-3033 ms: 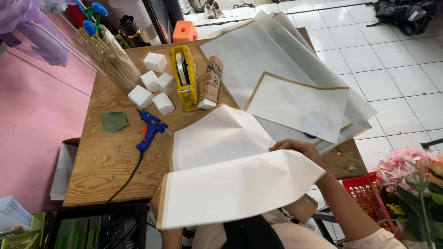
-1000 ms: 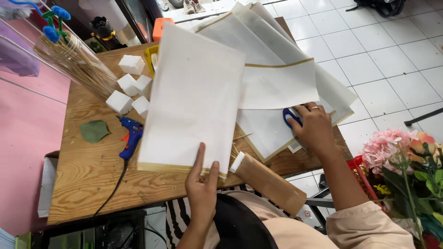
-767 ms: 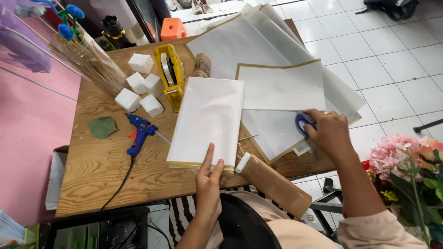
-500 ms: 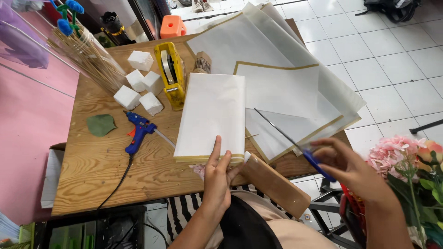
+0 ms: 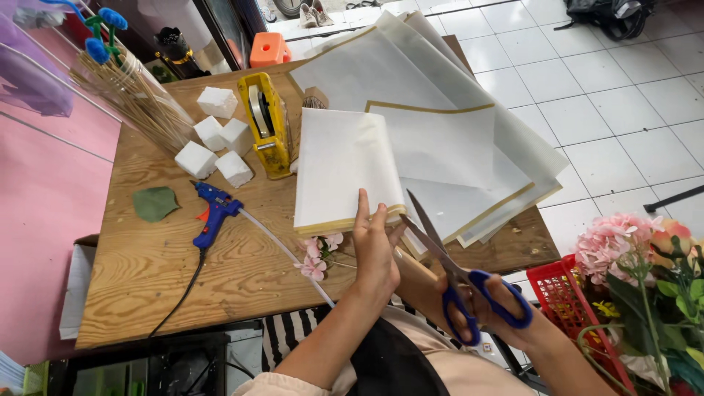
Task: The person prepares and wraps a bouquet of pink flowers, first by cutting sheets of white and gold paper using shears and then by folding and taping the paper around the flower stems.
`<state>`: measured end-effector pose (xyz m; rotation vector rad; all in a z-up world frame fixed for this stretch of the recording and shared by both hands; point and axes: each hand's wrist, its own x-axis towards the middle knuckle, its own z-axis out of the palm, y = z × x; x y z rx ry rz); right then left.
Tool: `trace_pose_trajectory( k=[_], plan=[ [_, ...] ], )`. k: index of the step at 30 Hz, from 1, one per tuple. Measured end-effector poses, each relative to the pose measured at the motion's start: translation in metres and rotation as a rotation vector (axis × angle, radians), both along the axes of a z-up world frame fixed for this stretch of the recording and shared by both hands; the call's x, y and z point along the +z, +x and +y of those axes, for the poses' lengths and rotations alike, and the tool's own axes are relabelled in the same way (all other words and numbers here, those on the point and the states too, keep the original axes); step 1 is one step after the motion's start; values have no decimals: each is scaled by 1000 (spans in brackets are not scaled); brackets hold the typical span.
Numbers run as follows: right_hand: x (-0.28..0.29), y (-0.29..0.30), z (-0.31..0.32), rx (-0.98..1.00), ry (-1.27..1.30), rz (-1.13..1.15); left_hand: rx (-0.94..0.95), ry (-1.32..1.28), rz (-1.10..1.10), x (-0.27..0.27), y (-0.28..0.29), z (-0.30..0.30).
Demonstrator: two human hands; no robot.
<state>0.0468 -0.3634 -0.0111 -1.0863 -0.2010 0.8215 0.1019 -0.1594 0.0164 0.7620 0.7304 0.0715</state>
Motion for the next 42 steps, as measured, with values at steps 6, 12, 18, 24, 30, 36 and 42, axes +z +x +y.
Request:
trace_pose_trajectory(
  k=[6,12,18,24,30,36,42],
  plan=[
    [15,-2,51,-224,96,249,-52,65,49,-18,5,-20],
    [10,-3,72,-442,122,231,50,-47,17,-33,17,-24],
    [5,-5,76,-548,58,222,28,-10,-22,-45,17,-26],
    [2,-5,78,-577,-18,158,20,-21,-14,-35,11,-23],
    [15,4,83,-533,146,298,-142,-18,-42,-22,-7,-27],
    [14,3,86,-615,85,383,-77,-81,-31,-39,-5,-27],
    [21,17,90,-688,65,472,-131,-94,2,-45,-12,-27]
  ],
)
